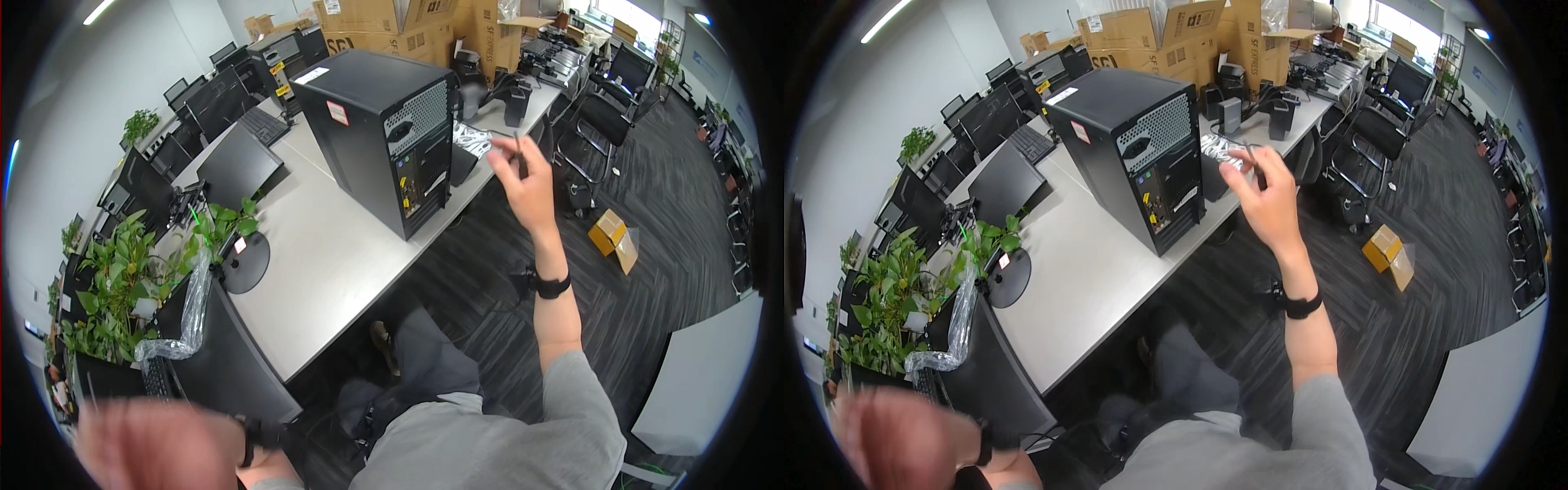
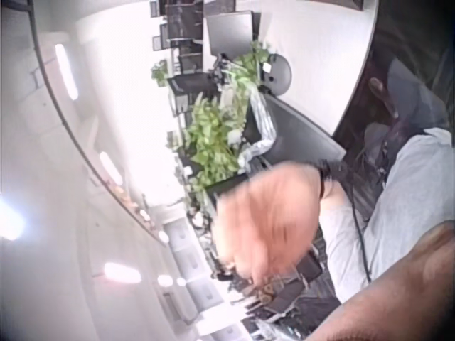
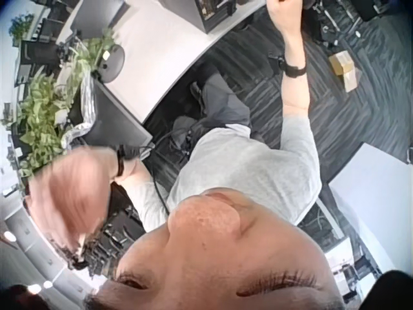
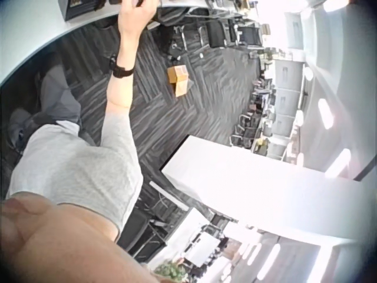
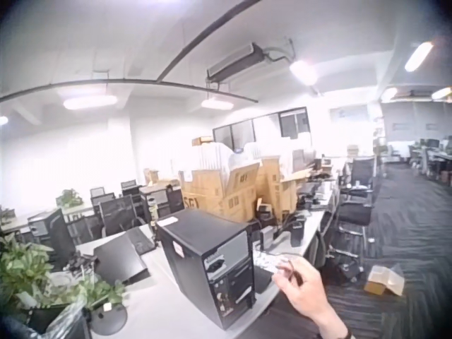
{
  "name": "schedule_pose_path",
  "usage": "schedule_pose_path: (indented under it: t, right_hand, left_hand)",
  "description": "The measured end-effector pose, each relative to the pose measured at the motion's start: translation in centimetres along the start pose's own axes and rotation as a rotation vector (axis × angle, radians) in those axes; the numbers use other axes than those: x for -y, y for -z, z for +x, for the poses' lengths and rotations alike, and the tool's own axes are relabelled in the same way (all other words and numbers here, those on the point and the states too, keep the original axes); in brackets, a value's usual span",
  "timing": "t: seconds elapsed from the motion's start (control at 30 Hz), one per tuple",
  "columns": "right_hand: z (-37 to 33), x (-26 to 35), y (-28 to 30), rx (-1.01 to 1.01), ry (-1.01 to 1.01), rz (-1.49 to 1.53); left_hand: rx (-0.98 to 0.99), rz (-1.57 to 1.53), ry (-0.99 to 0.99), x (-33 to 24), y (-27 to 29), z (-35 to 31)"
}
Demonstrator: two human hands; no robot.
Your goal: Removing the side panel of a computer tower using a screwdriver and inspecting internal components.
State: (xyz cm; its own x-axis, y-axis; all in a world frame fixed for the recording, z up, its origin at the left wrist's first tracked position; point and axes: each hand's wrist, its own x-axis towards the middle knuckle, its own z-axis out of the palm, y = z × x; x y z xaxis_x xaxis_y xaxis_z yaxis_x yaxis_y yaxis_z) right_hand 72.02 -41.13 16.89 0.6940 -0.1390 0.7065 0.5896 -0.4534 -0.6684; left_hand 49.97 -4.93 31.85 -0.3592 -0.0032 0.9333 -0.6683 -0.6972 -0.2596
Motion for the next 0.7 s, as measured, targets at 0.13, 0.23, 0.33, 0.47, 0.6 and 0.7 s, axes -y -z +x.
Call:
schedule_pose_path:
  t: [0.13, 0.23, 0.33, 0.47, 0.6, 0.7]
  right_hand:
    - [-2.4, -2.0, 0.2, 0.037, -0.021, -0.067]
    - [-3.6, -2.6, 0.3, 0.159, -0.103, 0.007]
    - [-2.8, -2.9, 0.8, 0.241, -0.140, 0.017]
    - [-0.6, -2.5, 0.9, 0.152, -0.062, 0.059]
    - [1.3, -2.7, -0.7, 0.059, -0.047, 0.109]
    - [2.7, -3.2, -2.6, 0.037, -0.023, 0.105]
  left_hand:
    - [0.639, -0.053, 0.720, 6.1, -5.8, -9.4]
    - [0.846, -0.171, 0.944, 8.1, -9.6, -15.0]
    - [0.893, -0.133, 1.060, 9.3, -11.7, -17.9]
    - [0.779, -0.071, 0.911, 11.8, -14.2, -19.7]
    - [0.843, -0.082, 1.023, 12.8, -15.4, -21.8]
    - [0.917, -0.146, 1.117, 12.7, -15.1, -23.5]
